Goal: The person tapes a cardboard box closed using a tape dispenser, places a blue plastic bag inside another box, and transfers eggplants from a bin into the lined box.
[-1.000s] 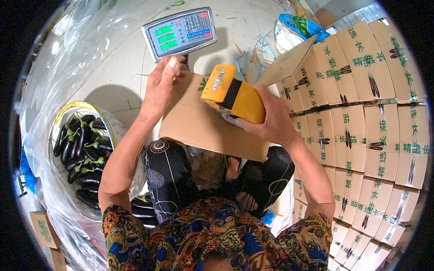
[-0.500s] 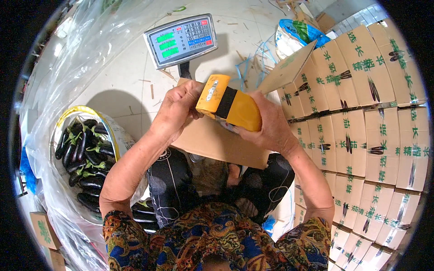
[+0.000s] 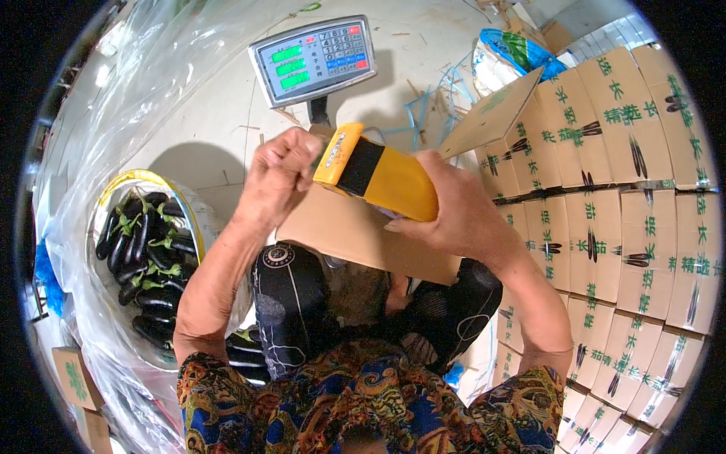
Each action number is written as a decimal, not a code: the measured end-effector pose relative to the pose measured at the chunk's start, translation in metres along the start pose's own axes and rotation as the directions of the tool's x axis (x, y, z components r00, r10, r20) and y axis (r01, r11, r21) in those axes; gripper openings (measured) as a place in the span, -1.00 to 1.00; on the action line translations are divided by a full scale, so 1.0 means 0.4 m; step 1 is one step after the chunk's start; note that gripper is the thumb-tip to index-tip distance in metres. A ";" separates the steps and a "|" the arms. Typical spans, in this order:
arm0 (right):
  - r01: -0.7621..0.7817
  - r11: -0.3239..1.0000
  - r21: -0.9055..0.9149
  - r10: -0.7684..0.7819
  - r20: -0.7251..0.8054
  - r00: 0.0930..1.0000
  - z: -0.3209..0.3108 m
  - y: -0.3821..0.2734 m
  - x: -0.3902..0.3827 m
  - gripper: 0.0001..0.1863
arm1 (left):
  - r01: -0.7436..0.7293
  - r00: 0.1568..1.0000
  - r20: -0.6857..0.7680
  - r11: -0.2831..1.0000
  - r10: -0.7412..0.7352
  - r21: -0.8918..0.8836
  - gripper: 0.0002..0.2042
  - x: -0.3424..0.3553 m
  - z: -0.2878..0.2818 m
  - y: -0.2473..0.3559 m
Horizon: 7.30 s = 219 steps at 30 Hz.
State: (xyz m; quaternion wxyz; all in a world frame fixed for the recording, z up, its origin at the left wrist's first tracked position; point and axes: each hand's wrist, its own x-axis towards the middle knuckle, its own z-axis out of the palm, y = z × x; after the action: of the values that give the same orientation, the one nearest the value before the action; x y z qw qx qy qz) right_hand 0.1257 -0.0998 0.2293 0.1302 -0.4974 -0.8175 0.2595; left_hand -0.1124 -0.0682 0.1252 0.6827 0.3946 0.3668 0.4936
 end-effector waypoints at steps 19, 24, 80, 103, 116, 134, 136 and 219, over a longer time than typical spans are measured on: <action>0.052 0.966 -0.255 -0.033 0.079 0.996 0.029 -0.034 0.036 -0.42 | 0.080 0.932 -0.354 0.996 -0.085 -0.029 -0.69 -0.015 -0.362 -0.207; 0.097 0.962 -0.254 -0.079 0.081 0.994 0.039 -0.047 0.066 -0.47 | 0.110 0.939 -0.320 0.992 -0.126 -0.067 -0.72 -0.009 -0.308 -0.363; -0.080 0.976 -0.204 0.089 0.034 0.995 -0.085 0.150 -0.214 -0.41 | 0.052 0.991 -0.036 -0.122 0.131 0.991 -0.53 0.116 -0.059 -0.081; -0.309 0.948 0.078 0.316 -0.094 0.944 0.198 0.544 -0.510 -0.31 | -0.033 0.984 0.024 0.046 0.175 0.998 -0.58 0.106 -0.013 -0.051; -0.370 0.922 0.119 0.382 -0.111 0.917 0.217 0.628 -0.661 -0.31 | -0.102 0.976 0.093 0.036 0.195 0.994 -0.63 0.116 -0.051 -0.062; -0.476 0.877 0.062 0.475 0.033 0.880 0.140 0.524 -0.688 -0.39 | -0.024 0.989 0.013 0.076 0.148 0.997 -0.61 0.116 -0.028 -0.054; -0.469 0.878 -0.097 0.478 0.095 0.873 0.120 0.497 -0.629 -0.43 | -0.150 0.969 0.144 0.013 0.200 0.989 -0.63 0.124 -0.071 -0.060; 0.245 0.966 -0.079 -0.257 -0.267 0.929 0.354 0.030 -0.164 -0.53 | 0.228 0.907 -0.348 0.417 0.238 0.880 -0.58 -0.042 -0.141 -0.179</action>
State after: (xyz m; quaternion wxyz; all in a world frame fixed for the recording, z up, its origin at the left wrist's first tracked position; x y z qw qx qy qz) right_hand 0.0989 -0.1948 0.1078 0.2637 -0.4226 -0.8538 0.1510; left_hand -0.1391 -0.0889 0.0389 0.2617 0.5844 0.7109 0.2907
